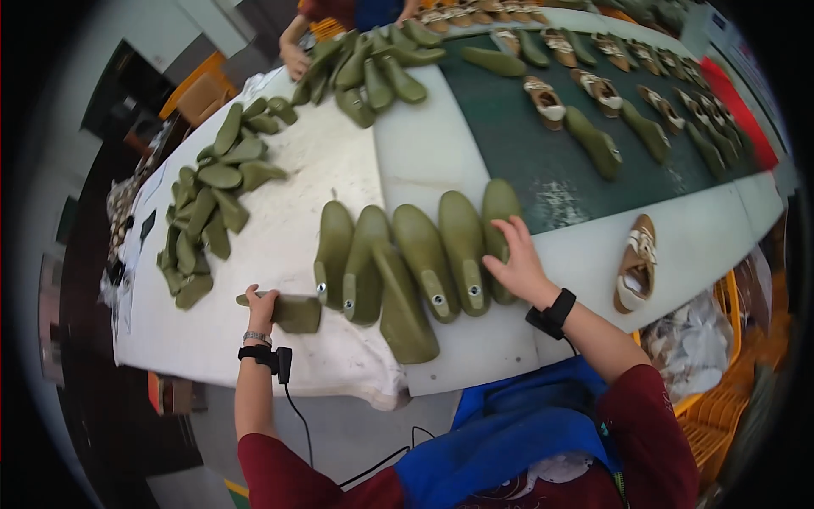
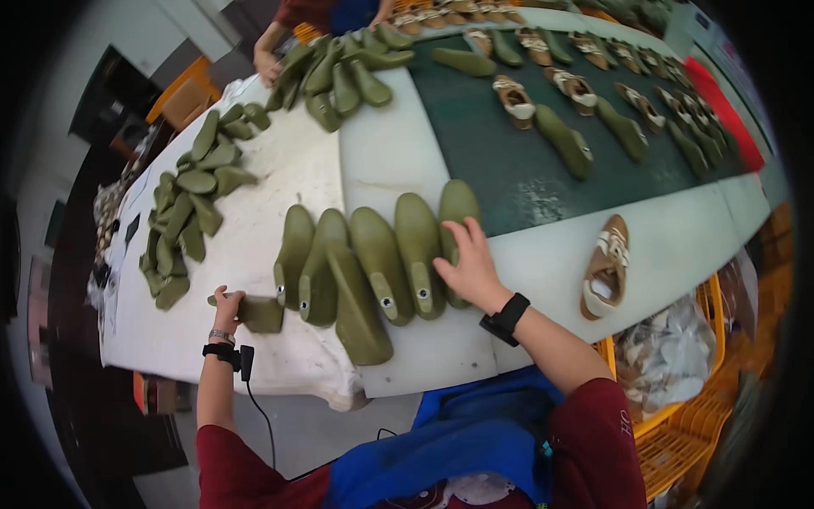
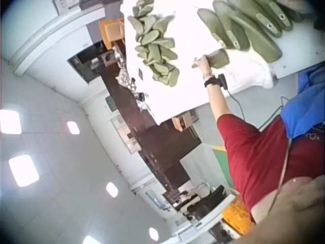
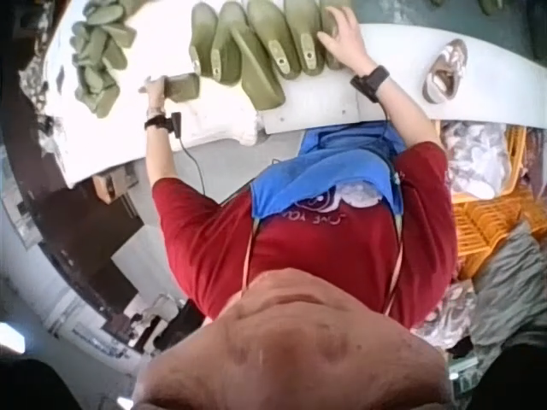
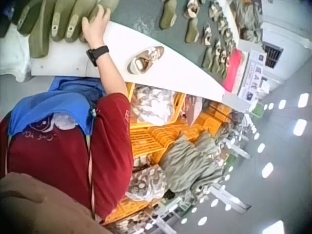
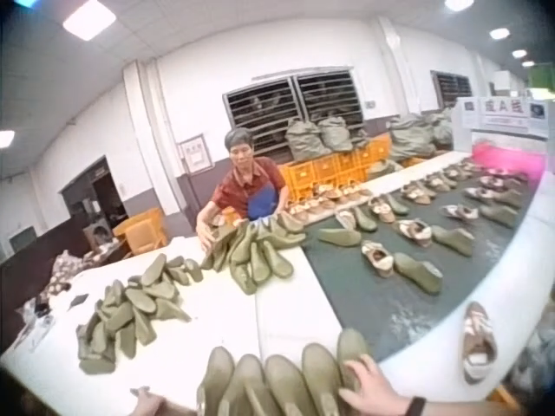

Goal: Gather shoes from crates and place them with matching shoe lasts on a conveyor belt workstation.

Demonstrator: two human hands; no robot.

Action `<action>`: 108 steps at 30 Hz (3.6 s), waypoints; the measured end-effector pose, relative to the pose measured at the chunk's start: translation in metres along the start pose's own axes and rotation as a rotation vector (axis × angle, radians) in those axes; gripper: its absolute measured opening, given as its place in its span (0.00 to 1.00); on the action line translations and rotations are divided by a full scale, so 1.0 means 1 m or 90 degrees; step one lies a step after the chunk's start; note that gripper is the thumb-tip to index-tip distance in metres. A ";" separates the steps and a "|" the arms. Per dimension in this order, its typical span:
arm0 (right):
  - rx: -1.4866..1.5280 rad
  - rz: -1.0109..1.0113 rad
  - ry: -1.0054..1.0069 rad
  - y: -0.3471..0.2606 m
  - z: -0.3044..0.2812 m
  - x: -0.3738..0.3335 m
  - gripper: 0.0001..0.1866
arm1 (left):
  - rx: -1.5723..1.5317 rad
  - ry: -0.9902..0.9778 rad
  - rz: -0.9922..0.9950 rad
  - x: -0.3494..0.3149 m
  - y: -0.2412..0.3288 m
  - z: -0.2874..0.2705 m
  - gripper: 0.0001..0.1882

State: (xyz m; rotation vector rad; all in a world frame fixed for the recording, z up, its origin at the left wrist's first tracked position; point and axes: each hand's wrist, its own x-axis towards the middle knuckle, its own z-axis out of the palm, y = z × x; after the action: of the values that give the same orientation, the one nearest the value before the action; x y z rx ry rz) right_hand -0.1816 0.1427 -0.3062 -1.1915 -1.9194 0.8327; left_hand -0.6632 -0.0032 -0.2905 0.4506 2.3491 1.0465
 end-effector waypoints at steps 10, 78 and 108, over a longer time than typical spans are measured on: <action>-0.293 0.099 -0.111 0.012 -0.064 -0.035 0.33 | 0.180 -0.314 0.404 -0.035 0.045 0.091 0.33; -0.069 -0.014 -0.039 0.117 -0.125 0.068 0.22 | 0.585 0.084 0.582 -0.183 -0.133 0.144 0.27; -0.179 1.168 0.605 0.109 -0.227 -0.606 0.21 | 0.599 -0.879 1.164 -0.270 0.114 0.384 0.26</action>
State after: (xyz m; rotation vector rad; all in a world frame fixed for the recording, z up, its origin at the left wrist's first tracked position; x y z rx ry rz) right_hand 0.2483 -0.3410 -0.4164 -2.7406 0.2268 0.4731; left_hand -0.2112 0.1615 -0.3322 2.6593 0.4660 -0.2507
